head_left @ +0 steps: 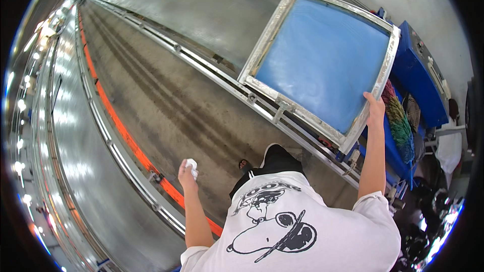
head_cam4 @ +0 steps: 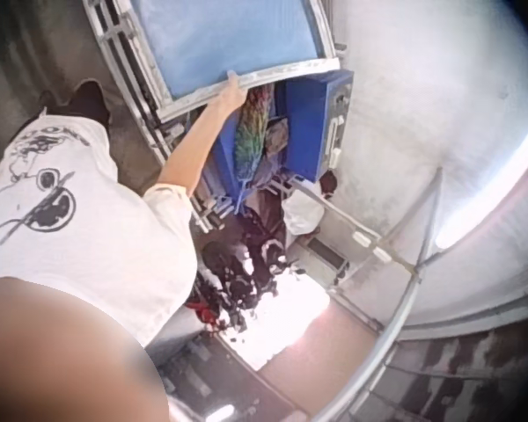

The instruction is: The person wipes a rectangular blue screen with a white cloth, moving in circular and sweeping motions across the surface. The person repositions the screen on a metal workbench and continues wiping until the end of the clip.

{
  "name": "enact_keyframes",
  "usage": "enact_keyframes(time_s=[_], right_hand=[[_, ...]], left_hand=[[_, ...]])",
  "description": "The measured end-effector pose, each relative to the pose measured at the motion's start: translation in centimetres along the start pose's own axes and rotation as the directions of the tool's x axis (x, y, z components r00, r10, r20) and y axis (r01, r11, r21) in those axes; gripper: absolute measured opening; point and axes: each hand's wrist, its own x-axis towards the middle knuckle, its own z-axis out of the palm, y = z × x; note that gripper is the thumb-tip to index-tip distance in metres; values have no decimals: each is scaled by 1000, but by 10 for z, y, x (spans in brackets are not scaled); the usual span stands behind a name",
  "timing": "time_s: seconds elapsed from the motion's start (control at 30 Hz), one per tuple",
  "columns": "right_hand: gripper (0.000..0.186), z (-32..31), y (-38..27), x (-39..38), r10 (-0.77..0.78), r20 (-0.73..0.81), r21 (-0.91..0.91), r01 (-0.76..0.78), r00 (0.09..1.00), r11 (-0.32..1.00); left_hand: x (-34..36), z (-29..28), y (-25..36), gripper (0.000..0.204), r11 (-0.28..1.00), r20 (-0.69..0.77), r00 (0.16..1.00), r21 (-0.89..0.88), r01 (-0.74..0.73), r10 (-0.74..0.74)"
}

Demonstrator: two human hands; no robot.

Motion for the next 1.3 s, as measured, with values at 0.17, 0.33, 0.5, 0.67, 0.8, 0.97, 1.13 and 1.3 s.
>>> enact_keyframes(time_s=[0.17,0.33,0.5,0.67,0.8,0.97,1.13,1.3], right_hand=[[42,34,32,32,-122,-131,-213,92,984,973],[48,74,66,50,-253,-165,-598,107,953,794],[49,82,91,51,-202,-238,-646,0,950,763],[48,89,106,46,-165,-336,-647,-100,927,756],[49,90,129,50,-113,-415,-576,-164,903,801],[68,87,154,42,-103,-490,-609,-255,866,751],[54,89,169,36,-335,-467,-718,-131,818,683],[48,98,179,38,-306,-447,-767,-184,840,615]], left_hand=[[70,58,61,44,1000,84,996,1,-9,9],[96,109,81,44,995,107,989,12,98,-99],[114,173,125,44,985,126,985,140,99,-117],[144,240,188,42,979,252,968,197,-53,2],[162,316,224,43,953,391,912,211,-216,120],[168,385,254,42,947,577,806,169,-272,129],[166,426,248,41,942,677,735,222,-252,37],[153,437,241,43,918,707,707,282,-280,-1]])
